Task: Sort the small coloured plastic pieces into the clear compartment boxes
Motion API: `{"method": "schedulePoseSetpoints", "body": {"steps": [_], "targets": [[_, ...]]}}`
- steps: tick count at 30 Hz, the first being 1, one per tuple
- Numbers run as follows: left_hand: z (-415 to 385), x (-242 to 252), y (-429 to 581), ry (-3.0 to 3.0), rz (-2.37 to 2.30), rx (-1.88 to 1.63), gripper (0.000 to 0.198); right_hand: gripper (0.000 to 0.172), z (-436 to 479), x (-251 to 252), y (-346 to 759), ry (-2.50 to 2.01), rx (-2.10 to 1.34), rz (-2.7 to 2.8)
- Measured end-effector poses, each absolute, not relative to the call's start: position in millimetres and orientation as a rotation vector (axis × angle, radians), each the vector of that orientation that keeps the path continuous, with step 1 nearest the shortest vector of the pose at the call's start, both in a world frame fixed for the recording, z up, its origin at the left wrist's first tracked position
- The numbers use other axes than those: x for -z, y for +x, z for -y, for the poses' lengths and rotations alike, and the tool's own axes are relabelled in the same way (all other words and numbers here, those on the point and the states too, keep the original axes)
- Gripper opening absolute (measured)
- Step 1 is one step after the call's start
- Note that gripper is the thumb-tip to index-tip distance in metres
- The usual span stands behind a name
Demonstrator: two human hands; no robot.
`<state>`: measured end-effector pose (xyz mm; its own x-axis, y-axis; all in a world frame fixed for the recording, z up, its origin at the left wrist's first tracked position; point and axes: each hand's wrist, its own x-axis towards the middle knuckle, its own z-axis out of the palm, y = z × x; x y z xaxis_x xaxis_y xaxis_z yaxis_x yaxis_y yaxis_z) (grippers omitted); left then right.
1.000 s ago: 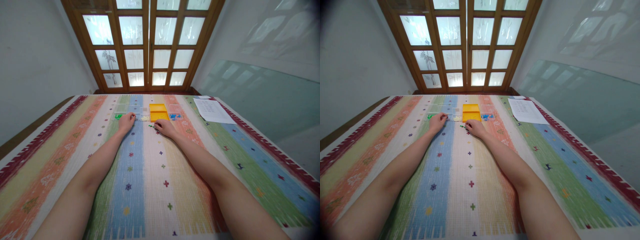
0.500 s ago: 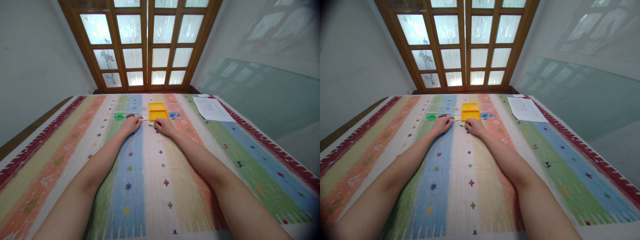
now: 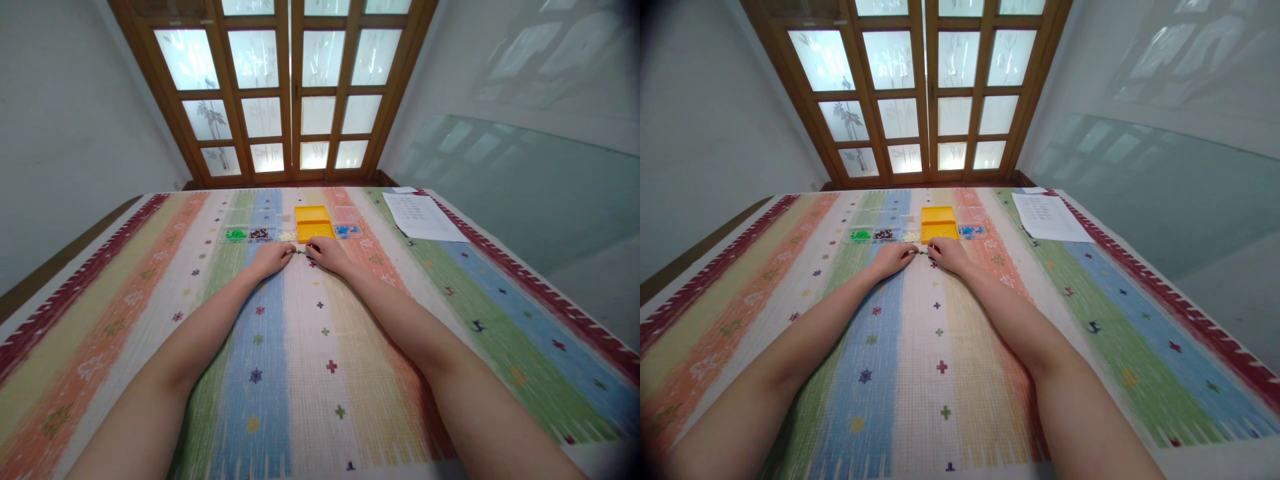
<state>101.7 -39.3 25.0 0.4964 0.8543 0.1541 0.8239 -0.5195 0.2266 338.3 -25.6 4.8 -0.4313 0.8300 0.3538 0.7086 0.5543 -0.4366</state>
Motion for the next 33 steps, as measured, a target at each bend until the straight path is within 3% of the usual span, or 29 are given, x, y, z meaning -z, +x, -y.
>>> {"method": "schedulePoseSetpoints", "body": {"steps": [18, 33], "targets": [[36, -27, 94, 2.53, -1.609, -0.475, 0.027, 0.018, 28, -8, 337, -1.222, -0.347, 2.251], [-9, -59, -28, 1.848, -2.335, -0.787, 0.03, 0.02, 25, -5, 338, -1.215, -0.327, 2.297]]}}
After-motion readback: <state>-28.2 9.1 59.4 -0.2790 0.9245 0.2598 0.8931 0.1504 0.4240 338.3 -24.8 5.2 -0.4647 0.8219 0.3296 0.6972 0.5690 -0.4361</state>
